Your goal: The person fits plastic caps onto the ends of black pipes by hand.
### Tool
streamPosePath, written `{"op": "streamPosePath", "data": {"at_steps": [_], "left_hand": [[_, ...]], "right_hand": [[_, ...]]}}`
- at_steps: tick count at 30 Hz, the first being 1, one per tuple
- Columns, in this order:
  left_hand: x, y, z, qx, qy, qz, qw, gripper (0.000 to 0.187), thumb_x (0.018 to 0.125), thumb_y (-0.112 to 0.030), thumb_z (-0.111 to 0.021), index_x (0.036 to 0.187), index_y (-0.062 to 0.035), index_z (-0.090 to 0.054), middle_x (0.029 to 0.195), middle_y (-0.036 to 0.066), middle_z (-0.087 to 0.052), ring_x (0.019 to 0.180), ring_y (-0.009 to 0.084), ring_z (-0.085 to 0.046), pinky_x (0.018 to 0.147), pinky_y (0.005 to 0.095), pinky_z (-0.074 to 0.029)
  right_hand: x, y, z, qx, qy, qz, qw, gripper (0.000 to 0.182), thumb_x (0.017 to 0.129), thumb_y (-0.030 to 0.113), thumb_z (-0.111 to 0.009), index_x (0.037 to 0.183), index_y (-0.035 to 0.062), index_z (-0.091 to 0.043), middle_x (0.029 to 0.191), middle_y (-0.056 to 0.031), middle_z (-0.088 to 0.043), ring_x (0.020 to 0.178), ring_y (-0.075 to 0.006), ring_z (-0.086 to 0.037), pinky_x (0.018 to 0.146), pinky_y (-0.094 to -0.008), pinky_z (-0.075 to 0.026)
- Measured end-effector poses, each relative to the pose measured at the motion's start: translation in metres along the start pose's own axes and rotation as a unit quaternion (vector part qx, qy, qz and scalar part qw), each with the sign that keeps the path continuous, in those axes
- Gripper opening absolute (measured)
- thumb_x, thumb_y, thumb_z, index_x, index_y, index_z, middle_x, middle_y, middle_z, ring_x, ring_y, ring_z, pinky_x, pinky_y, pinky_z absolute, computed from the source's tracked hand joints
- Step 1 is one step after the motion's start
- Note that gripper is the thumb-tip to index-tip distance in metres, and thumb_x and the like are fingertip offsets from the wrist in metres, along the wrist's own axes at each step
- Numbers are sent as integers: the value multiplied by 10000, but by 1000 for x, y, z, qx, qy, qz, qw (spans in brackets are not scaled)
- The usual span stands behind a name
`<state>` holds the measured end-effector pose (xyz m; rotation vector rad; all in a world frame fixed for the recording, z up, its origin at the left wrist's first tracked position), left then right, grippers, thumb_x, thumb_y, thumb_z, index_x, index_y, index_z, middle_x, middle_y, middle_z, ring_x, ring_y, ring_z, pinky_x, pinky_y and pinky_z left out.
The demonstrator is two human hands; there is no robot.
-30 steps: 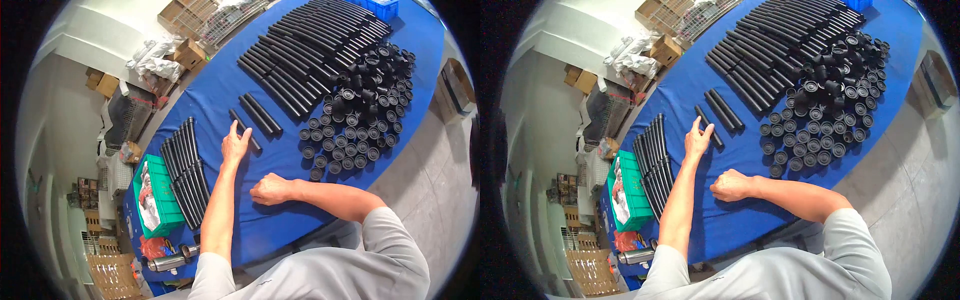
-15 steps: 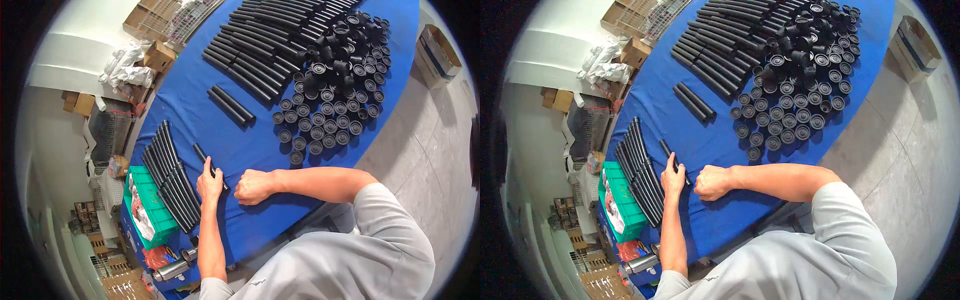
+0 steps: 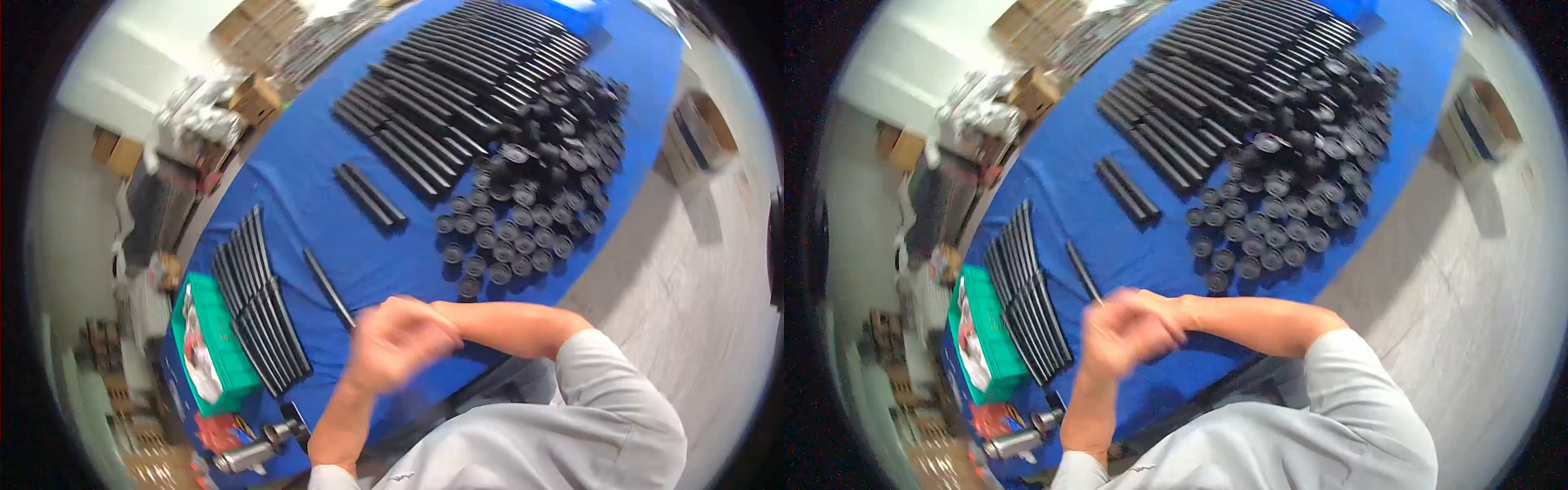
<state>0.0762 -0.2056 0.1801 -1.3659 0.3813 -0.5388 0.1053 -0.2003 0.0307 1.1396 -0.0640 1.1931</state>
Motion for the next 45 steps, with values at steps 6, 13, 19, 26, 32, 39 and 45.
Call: {"op": "streamPosePath", "data": {"at_steps": [6, 13, 19, 26, 32, 39, 45], "left_hand": [[-14, -102, -153, -425, 397, -64, 811, 106, 962, -111, -644, 950, -38, -719, 924, 86, -731, 852, 164, -687, 755, 339, -533], [-3, -101, -188, -397, 413, -203, 794, 99, 949, -121, -649, 933, -40, -704, 922, 97, -724, 831, 169, -681, 733, 344, -524], [-2, -96, -202, -372, 441, -223, 786, 96, 939, -129, -653, 919, -43, -690, 920, 107, -717, 814, 173, -676, 713, 349, -517], [0, -62, -217, -278, 556, -265, 737, 98, 926, -138, -657, 902, -45, -675, 918, 118, -710, 794, 177, -669, 691, 354, -508], [121, -42, -114, 224, 138, -329, 907, 121, 777, -91, -696, 890, -70, -658, 847, 118, -662, 779, 358, -659, 696, 418, -548], [235, 41, -113, 497, 1, -336, 800, 543, 790, 36, -655, 1317, -78, -592, 1296, 69, -631, 1095, 279, -624, 866, 393, -576], [254, 65, -123, 519, 18, -336, 786, 498, 794, 7, -657, 1282, -87, -630, 1186, 50, -674, 996, 259, -623, 866, 357, -559]], "right_hand": [[14, 8, -2, -103, 127, -7, 987, 350, 913, 294, -690, 682, 67, -559, 662, -131, -587, 602, -361, -622, 532, -488, -477], [18, 8, 0, -70, 108, -48, 991, 294, 886, 228, -727, 698, 40, -600, 658, -118, -604, 572, -344, -613, 530, -451, -479], [16, 11, -4, -65, 115, -57, 990, 304, 892, 234, -723, 697, 40, -594, 669, -126, -612, 602, -353, -619, 546, -467, -482], [14, 5, -8, -98, 166, -49, 980, 345, 946, 340, -625, 759, 50, -615, 749, -165, -646, 703, -402, -655, 615, -525, -514], [-1, -12, -11, -14, 100, -40, 994, 283, 936, 301, -627, 821, 43, -605, 819, -134, -665, 759, -390, -649, 660, -525, -508], [-17, -23, -10, 31, 53, -45, 997, 278, 952, 331, -628, 1018, 66, -576, 1045, -129, -600, 964, -356, -574, 816, -502, -454], [-23, -25, -11, 46, 39, -48, 997, 359, 965, 357, -629, 1187, 85, -552, 1239, -125, -544, 1139, -328, -509, 950, -482, -407]]}}
Point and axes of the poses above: each hand's wrist, its own x-axis towards the middle knuckle, its own z-axis out of the back of the hand, y = z × x, the point moved 5 cm from there along x, towards the middle knuckle
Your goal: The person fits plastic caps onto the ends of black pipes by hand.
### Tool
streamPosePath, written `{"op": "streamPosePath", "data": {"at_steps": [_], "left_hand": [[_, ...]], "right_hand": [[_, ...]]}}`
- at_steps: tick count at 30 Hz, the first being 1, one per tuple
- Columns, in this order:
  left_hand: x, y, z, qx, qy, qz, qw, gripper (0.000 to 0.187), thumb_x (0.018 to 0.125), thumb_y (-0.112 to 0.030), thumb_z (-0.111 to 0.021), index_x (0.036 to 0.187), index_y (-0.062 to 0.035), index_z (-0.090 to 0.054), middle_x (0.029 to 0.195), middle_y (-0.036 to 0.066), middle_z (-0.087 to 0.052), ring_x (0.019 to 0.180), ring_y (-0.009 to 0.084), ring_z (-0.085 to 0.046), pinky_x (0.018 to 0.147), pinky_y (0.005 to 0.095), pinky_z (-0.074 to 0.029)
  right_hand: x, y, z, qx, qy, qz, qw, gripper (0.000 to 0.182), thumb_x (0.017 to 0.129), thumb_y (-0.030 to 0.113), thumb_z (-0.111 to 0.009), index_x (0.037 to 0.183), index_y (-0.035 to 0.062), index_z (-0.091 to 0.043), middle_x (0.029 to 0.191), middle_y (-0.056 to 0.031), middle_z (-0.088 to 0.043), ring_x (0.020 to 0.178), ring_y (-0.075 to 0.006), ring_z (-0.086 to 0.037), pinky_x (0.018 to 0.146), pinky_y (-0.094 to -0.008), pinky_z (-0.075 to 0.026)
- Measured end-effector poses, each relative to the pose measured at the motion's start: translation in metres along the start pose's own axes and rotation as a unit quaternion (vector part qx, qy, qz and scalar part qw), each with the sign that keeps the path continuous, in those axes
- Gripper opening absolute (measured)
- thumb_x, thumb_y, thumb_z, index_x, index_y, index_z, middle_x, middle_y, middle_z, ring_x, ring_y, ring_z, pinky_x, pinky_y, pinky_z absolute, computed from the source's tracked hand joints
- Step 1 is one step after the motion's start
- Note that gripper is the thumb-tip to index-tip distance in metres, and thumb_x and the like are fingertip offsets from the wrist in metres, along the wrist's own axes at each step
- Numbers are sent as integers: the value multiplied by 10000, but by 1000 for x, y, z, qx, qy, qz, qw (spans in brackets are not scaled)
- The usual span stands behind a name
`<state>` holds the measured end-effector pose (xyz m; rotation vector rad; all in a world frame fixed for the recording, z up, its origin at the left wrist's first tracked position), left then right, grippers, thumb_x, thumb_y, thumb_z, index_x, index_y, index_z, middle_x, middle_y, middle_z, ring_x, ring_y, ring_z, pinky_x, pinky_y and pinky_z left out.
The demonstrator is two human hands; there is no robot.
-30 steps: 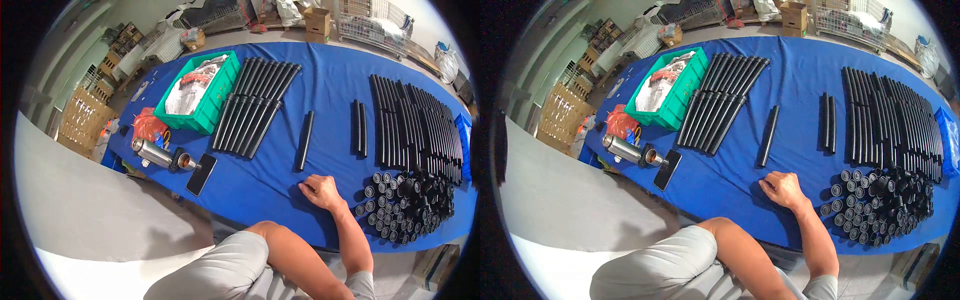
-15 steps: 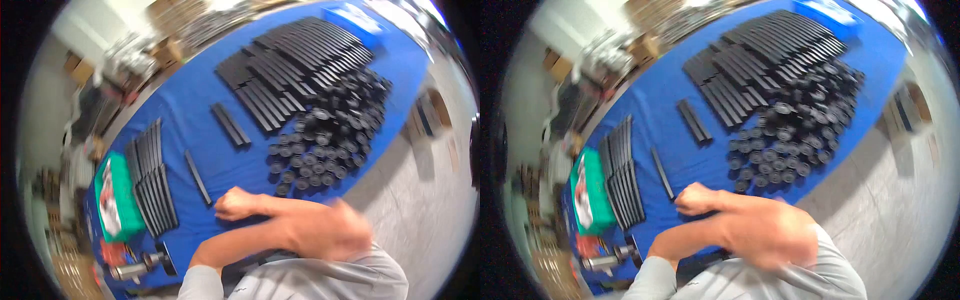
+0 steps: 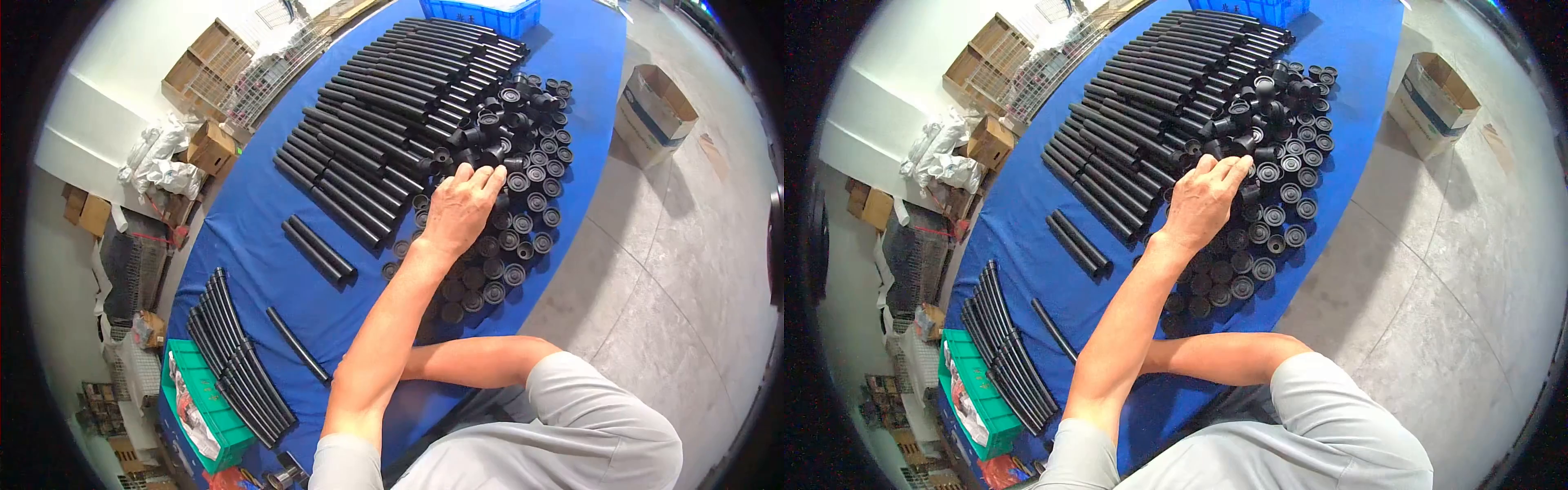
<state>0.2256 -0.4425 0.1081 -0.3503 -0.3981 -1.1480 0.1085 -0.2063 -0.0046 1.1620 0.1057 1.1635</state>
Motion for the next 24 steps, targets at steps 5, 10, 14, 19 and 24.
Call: {"op": "streamPosePath", "data": {"at_steps": [5, 10, 14, 19, 24], "left_hand": [[-11, 13, 50, -104, -136, 91, 981, 402, 775, -25, -745, 1172, -79, -709, 1087, 73, -705, 1021, 274, -615, 850, 388, -537], [-75, 103, 37, -250, -116, 384, 881, 168, 726, -51, -651, 883, 3, -634, 904, 176, -664, 845, 333, -653, 793, 415, -521], [-75, 78, 37, -143, -16, 352, 925, 459, 754, -324, -799, 1063, -8, -675, 943, 169, -714, 893, 285, -697, 836, 388, -538], [-71, 59, 14, -64, 74, 332, 938, 439, 812, -395, -775, 1146, -116, -712, 1070, 117, -707, 1029, 329, -689, 878, 458, -549], [-93, 50, 58, -90, -22, 350, 932, 397, 838, -371, -783, 1052, -45, -707, 1070, 156, -671, 951, 378, -686, 832, 478, -556]], "right_hand": [[3, 6, -3, -1, 2, -1, 1000, 457, 976, 378, -630, 1327, 101, -531, 1401, -122, -498, 1285, -304, -455, 1062, -465, -368], [18, 25, 8, 17, 88, -43, 995, 586, 982, 396, -646, 1471, 113, -490, 1566, -114, -430, 1431, -284, -381, 1173, -445, -313], [7, -22, -48, 78, 33, -1, 996, 579, 980, 371, -673, 1464, 95, -513, 1564, -118, -456, 1435, -296, -389, 1185, -439, -302], [-8, -18, -23, 84, -10, -12, 996, 460, 979, 315, -657, 1369, 84, -575, 1423, -119, -548, 1320, -275, -483, 1104, -437, -368], [2, -1, -13, 135, -4, -20, 991, 349, 978, 260, -641, 1273, 73, -637, 1282, -121, -640, 1205, -253, -577, 1022, -434, -434]]}}
Point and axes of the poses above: each hand's wrist, its own x-axis towards the middle knuckle, its own z-axis out of the back of the hand, y = z × x, the point moved 5 cm from there along x, towards the middle knuckle
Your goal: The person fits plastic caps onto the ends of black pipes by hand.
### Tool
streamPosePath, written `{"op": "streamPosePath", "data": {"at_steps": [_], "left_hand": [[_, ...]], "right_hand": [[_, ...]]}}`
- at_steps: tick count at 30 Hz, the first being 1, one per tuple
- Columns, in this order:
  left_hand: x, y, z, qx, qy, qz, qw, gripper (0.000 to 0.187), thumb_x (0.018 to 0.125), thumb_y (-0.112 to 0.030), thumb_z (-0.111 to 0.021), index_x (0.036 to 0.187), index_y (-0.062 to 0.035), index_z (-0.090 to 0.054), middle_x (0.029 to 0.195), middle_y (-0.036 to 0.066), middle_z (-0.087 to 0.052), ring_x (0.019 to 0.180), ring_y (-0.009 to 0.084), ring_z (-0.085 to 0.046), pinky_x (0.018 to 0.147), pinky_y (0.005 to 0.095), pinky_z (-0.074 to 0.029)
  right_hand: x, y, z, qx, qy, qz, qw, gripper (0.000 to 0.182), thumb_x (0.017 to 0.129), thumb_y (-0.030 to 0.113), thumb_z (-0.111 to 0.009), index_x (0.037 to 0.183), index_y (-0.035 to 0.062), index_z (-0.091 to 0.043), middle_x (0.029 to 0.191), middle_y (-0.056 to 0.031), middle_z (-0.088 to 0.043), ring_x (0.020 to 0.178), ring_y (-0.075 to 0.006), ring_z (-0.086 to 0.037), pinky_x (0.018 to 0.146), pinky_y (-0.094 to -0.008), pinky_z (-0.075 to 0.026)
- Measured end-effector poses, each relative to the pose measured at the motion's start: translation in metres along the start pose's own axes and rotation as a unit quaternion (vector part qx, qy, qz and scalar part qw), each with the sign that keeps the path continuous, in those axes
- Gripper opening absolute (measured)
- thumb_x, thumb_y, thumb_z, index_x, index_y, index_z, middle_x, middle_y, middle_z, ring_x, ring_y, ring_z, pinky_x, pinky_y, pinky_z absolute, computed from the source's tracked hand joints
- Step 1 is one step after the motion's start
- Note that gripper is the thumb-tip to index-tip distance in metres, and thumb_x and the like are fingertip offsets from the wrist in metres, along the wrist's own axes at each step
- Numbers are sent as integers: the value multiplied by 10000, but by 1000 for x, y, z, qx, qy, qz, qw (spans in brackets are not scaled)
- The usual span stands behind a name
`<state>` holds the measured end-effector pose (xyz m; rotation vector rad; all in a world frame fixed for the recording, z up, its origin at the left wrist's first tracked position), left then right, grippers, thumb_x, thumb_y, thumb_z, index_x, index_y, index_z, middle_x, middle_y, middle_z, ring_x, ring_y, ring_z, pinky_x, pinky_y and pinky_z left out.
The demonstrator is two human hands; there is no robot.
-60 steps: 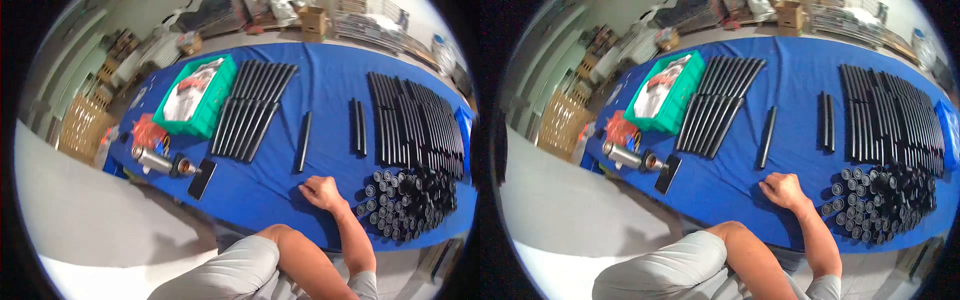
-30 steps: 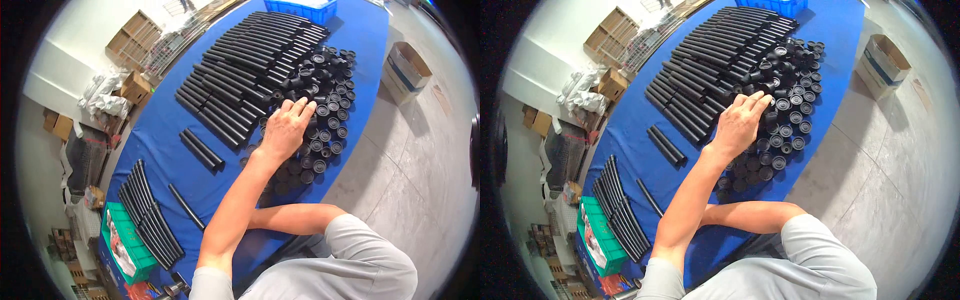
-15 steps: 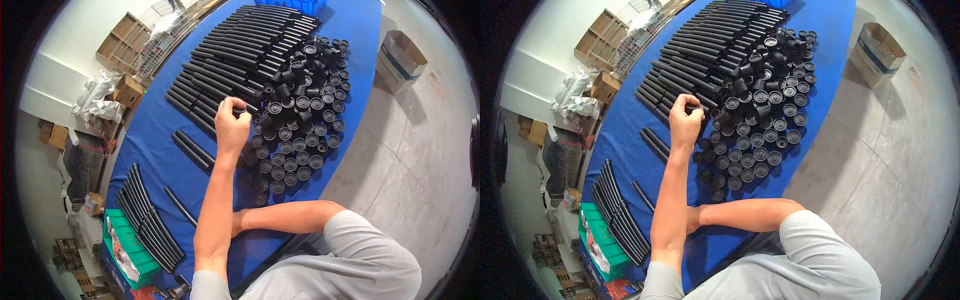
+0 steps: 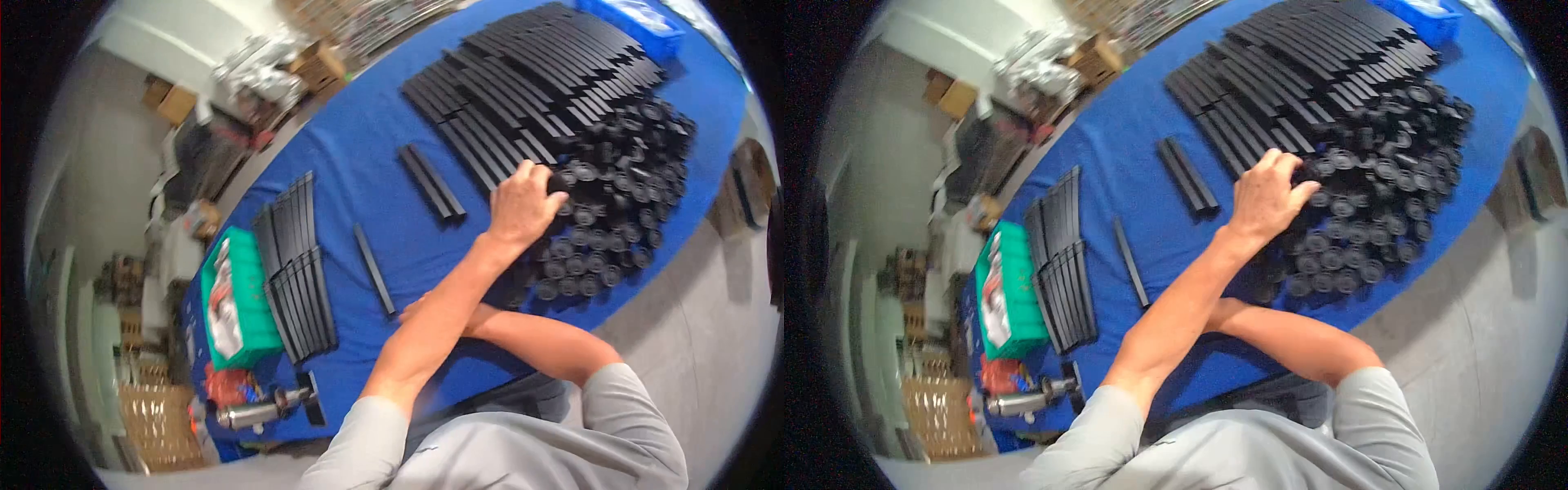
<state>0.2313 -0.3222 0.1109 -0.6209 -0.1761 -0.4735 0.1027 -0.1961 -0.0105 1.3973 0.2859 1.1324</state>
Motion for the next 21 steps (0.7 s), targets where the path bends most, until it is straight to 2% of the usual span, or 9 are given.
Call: {"op": "streamPosePath", "data": {"at_steps": [3, 4, 5, 6, 8, 9, 15, 17, 21], "left_hand": [[-28, 33, 44, -90, -13, 29, 995, 410, 851, -322, -784, 1089, 1, -697, 1057, 192, -714, 980, 349, -713, 841, 411, -557], [-43, 47, 62, -126, 0, 110, 986, 379, 860, -282, -791, 1088, 6, -695, 1035, 176, -741, 998, 264, -725, 861, 362, -553], [-60, 66, 76, -175, 11, 153, 972, 389, 862, -252, -807, 1126, 0, -673, 1044, 141, -739, 984, 193, -706, 856, 335, -549], [-75, 89, 86, -167, -41, 128, 977, 394, 878, -209, -796, 1176, -3, -641, 1064, 115, -729, 985, 148, -678, 864, 320, -543], [-105, 118, 100, -173, -20, 195, 965, 436, 945, -173, -713, 1327, -3, -587, 1102, 121, -723, 1016, 168, -678, 910, 324, -531], [-117, 143, 95, -112, -27, 89, 989, 490, 950, -164, -697, 1395, -17, -555, 1081, 127, -727, 993, 189, -689, 898, 331, -535], [-130, 120, 74, -56, 83, 129, 987, 304, 865, -231, -763, 966, -16, -574, 859, 146, -700, 775, 256, -694, 736, 379, -539], [-119, 103, 64, -9, 123, 69, 990, 316, 838, -229, -773, 990, -31, -580, 818, 163, -676, 756, 336, -684, 709, 421, -534], [-106, 87, 44, 3, 165, 15, 986, 282, 844, -238, -762, 985, -64, -591, 960, 135, -718, 899, 384, -692, 756, 478, -546]], "right_hand": [[17, 16, 4, -5, 9, 22, 1000, 303, 953, 205, -647, 1219, 60, -665, 1182, -151, -688, 1141, -279, -631, 983, -453, -476], [22, 21, 6, -26, 10, 34, 999, 299, 928, 173, -659, 1202, 52, -669, 1138, -180, -699, 1122, -313, -647, 978, -474, -492], [25, 25, 8, -154, -14, 59, 986, 163, 873, 169, -651, 954, 34, -696, 937, -187, -722, 916, -381, -699, 778, -510, -558], [25, 27, 8, -191, 20, 28, 981, 169, 875, 198, -652, 857, 32, -675, 866, -182, -713, 831, -394, -697, 702, -517, -555], [25, 38, 13, -235, 43, 15, 971, 281, 871, 245, -653, 693, 31, -620, 689, -167, -673, 669, -400, -684, 607, -524, -546], [24, 37, 11, -237, 51, 18, 970, 273, 869, 238, -651, 695, 29, -622, 704, -184, -673, 688, -406, -684, 608, -524, -543], [23, 18, -2, -242, -3, 114, 964, 191, 848, 190, -665, 804, 4, -655, 757, -193, -677, 720, -392, -685, 684, -510, -545], [23, 18, -3, -222, -42, 153, 962, 182, 844, 167, -661, 907, -4, -668, 819, -199, -685, 763, -379, -687, 739, -500, -543], [23, 28, 4, -198, 5, 103, 975, 246, 881, 141, -645, 1078, -5, -630, 952, -198, -664, 881, -358, -659, 818, -464, -510]]}}
Point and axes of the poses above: each hand's wrist, its own x-axis towards the middle knuckle, its own z-axis out of the back of the hand, y = z × x, the point moved 5 cm from there along x, towards the middle knuckle
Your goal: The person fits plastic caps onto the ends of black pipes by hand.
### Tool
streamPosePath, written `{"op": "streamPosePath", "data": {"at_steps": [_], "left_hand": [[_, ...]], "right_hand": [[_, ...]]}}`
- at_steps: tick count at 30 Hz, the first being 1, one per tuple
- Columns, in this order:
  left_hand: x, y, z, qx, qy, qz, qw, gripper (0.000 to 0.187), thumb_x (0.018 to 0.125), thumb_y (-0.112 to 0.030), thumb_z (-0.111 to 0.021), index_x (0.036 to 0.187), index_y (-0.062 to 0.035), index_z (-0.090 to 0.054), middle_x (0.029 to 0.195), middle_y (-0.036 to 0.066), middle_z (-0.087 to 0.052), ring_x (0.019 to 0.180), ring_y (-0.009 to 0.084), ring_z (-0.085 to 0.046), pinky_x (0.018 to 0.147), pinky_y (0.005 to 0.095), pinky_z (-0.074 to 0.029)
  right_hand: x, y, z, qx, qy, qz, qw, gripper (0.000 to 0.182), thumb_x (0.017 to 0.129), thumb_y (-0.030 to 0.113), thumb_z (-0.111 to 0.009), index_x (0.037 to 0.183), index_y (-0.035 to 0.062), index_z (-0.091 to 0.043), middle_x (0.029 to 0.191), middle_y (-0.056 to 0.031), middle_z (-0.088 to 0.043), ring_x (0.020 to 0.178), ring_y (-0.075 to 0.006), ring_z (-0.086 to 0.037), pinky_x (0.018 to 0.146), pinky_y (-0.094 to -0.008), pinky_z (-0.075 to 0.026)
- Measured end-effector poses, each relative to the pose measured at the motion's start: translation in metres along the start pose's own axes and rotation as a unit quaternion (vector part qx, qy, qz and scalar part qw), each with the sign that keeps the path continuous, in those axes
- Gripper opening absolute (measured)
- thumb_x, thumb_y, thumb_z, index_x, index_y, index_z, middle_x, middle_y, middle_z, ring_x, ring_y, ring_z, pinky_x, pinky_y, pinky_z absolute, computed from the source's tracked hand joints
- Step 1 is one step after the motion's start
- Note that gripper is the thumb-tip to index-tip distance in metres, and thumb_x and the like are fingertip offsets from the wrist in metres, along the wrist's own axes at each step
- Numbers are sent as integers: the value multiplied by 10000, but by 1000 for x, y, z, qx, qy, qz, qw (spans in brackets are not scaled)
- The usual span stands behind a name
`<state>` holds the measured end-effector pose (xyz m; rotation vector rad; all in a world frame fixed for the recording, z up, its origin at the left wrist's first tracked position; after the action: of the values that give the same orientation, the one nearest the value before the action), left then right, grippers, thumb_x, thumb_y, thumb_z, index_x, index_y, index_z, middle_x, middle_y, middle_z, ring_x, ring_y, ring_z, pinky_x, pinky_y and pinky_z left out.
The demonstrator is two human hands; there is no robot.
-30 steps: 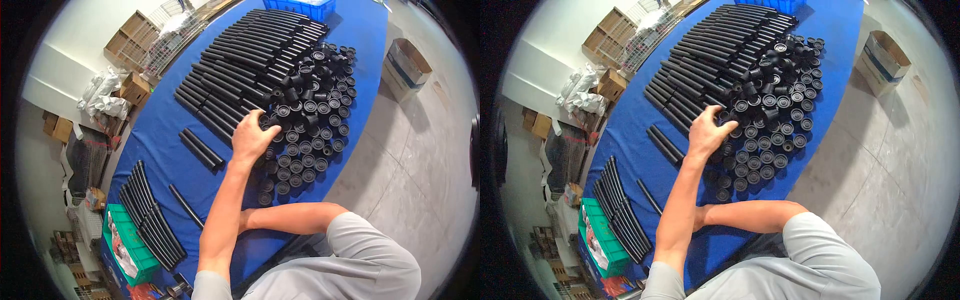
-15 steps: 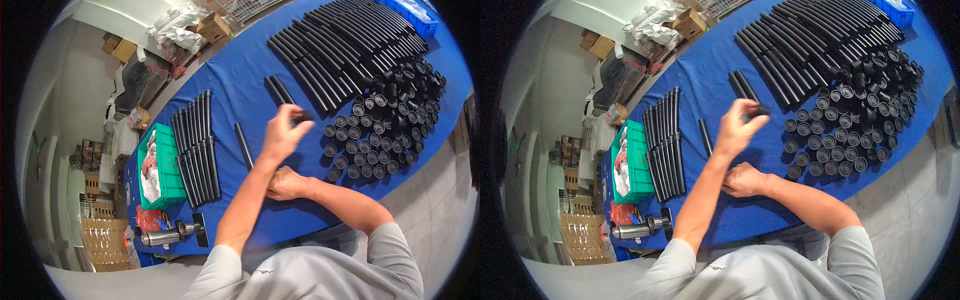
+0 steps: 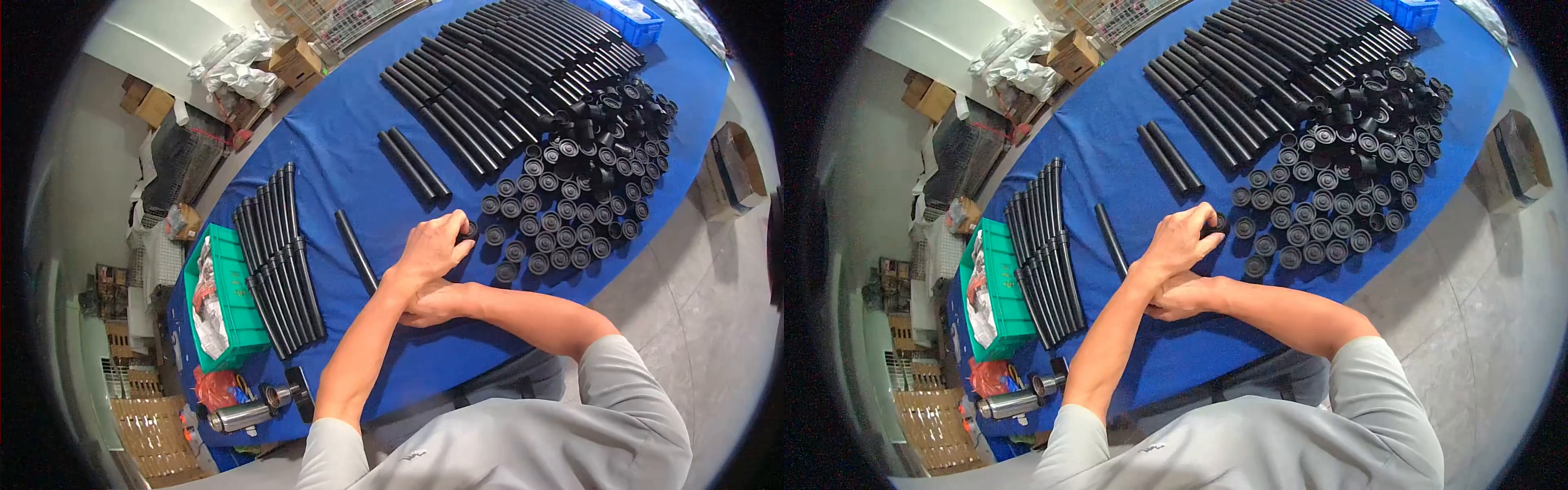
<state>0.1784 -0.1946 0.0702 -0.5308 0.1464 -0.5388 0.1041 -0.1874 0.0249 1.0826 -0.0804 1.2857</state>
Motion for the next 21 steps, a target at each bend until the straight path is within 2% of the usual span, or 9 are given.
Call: {"op": "streamPosePath", "data": {"at_steps": [5, 8, 11, 12, 14, 15, 17, 20, 21], "left_hand": [[8, 1, -8, -10, -4, -54, 998, 337, 825, -270, -796, 1002, -55, -605, 922, 132, -695, 893, 370, -679, 785, 444, -541], [-1, -1, 5, -5, -33, -86, 996, 378, 826, -293, -812, 1030, -47, -609, 859, 118, -697, 813, 313, -699, 746, 414, -552], [-21, 17, 21, -151, -116, 49, 980, 414, 850, -370, -812, 1051, -61, -624, 809, 125, -700, 746, 275, -713, 665, 404, -546], [-30, 27, 27, -173, -140, 119, 968, 446, 872, -404, -806, 1042, -35, -622, 695, 73, -666, 617, 185, -644, 600, 343, -519], [-54, 70, 39, -335, -138, 236, 901, 424, 903, -368, -787, 1065, -16, -614, 777, 36, -657, 635, 142, -592, 613, 305, -511], [-67, 80, 49, -339, -188, 237, 891, 389, 918, -324, -762, 1096, -12, -614, 828, 37, -649, 667, 138, -588, 633, 289, -508], [-85, 91, 51, -356, -274, 230, 863, 330, 948, -235, -712, 1160, -2, -615, 931, 38, -635, 733, 130, -580, 674, 258, -501], [-96, 119, 31, -293, -240, 211, 901, 377, 932, -124, -648, 1284, 0, -596, 1059, 75, -617, 872, 151, -593, 754, 268, -507], [-95, 120, 26, -195, -217, 164, 942, 473, 902, -77, -631, 1370, -30, -575, 1081, 82, -618, 943, 173, -602, 834, 286, -502]], "right_hand": [[0, 4, 8, -13, 7, -20, 1000, 256, 858, 150, -644, 1059, -9, -646, 885, -205, -685, 805, -392, -677, 780, -480, -535], [2, 4, 6, -23, -18, -6, 1000, 210, 856, 151, -643, 987, -12, -666, 862, -209, -681, 806, -394, -680, 780, -478, -538], [-2, -1, 0, -18, -39, 36, 998, 187, 869, 192, -648, 864, 7, -670, 797, -197, -676, 775, -400, -683, 735, -507, -538], [-2, 0, 2, -26, 9, -23, 999, 200, 875, 209, -649, 835, 14, -661, 777, -189, -673, 762, -399, -682, 717, -514, -536], [2, 4, 12, -38, 115, -107, 987, 243, 887, 243, -650, 776, 27, -642, 738, -173, -668, 737, -398, -680, 679, -530, -532], [2, 4, 13, -31, 64, -88, 994, 287, 902, 282, -648, 752, 39, -619, 714, -150, -667, 700, -397, -671, 628, -539, -524], [5, 6, 11, -33, 69, -78, 994, 286, 904, 281, -647, 751, 41, -621, 718, -145, -669, 693, -387, -674, 615, -525, -525], [-1, 8, 13, -48, 81, -80, 992, 283, 902, 281, -652, 751, 43, -627, 724, -133, -669, 678, -373, -674, 592, -512, -520], [0, 8, 13, -56, 89, -76, 992, 282, 901, 280, -653, 751, 43, -628, 727, -131, -669, 681, -371, -675, 592, -511, -519]]}}
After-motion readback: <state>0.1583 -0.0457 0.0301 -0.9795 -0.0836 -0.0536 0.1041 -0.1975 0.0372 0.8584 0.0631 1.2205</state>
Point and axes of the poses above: each hand's wrist, its own x-axis towards the middle knuckle, its own z-axis out of the back of the hand, y = z × x, the point moved 5 cm from there along x, towards the middle knuckle
